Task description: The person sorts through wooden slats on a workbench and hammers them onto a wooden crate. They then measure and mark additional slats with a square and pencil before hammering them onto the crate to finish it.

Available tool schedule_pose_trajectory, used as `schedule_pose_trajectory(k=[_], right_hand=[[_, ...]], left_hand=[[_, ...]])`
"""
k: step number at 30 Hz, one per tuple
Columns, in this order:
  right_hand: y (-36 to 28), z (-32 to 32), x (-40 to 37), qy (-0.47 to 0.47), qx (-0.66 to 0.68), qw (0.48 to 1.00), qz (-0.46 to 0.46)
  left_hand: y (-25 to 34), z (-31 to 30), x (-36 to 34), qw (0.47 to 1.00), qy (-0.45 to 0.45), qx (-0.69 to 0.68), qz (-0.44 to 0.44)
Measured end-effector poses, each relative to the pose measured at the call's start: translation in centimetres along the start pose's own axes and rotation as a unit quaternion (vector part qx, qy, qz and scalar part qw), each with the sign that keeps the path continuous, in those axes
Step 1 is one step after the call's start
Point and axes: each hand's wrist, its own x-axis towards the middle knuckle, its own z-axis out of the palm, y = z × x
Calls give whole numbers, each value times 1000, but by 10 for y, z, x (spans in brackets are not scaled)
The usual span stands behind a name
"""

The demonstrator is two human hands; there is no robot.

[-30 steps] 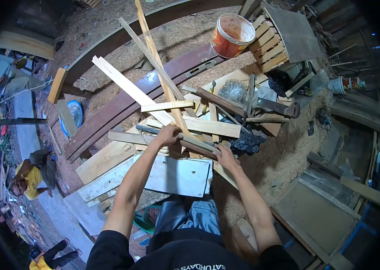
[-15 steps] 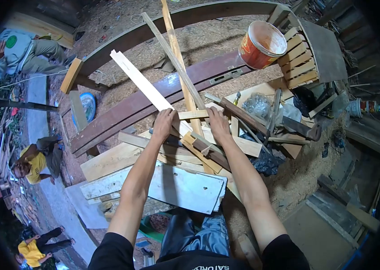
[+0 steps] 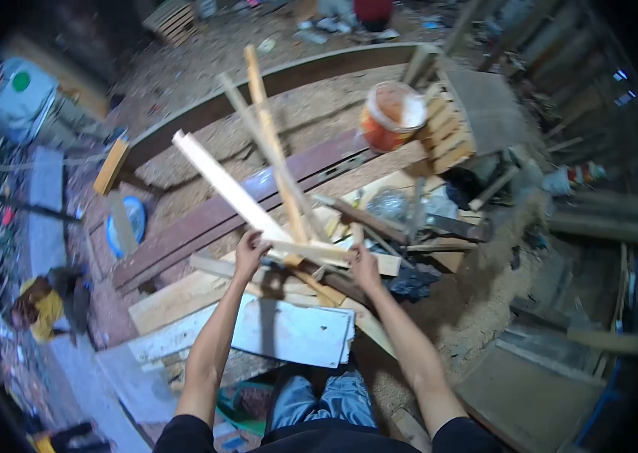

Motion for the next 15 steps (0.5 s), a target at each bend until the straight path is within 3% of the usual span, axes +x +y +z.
schedule_pose_trajectory(k=[1,5,7,15], right_hand=[[-5,-14,-24,-9,78,994,80],[29,-36,-94,135,297,940,101],[45,-57,-126,179,326,912,170],[118,-191,-212,226,385,884,139]], left_hand=[[10,6,-12,997,-3,-41,-62],[36,45,-64,996,-11,-32,-79],[42,68,-86,994,-35,-51,-92],[83,195,-179,982,-107,-92,-123]])
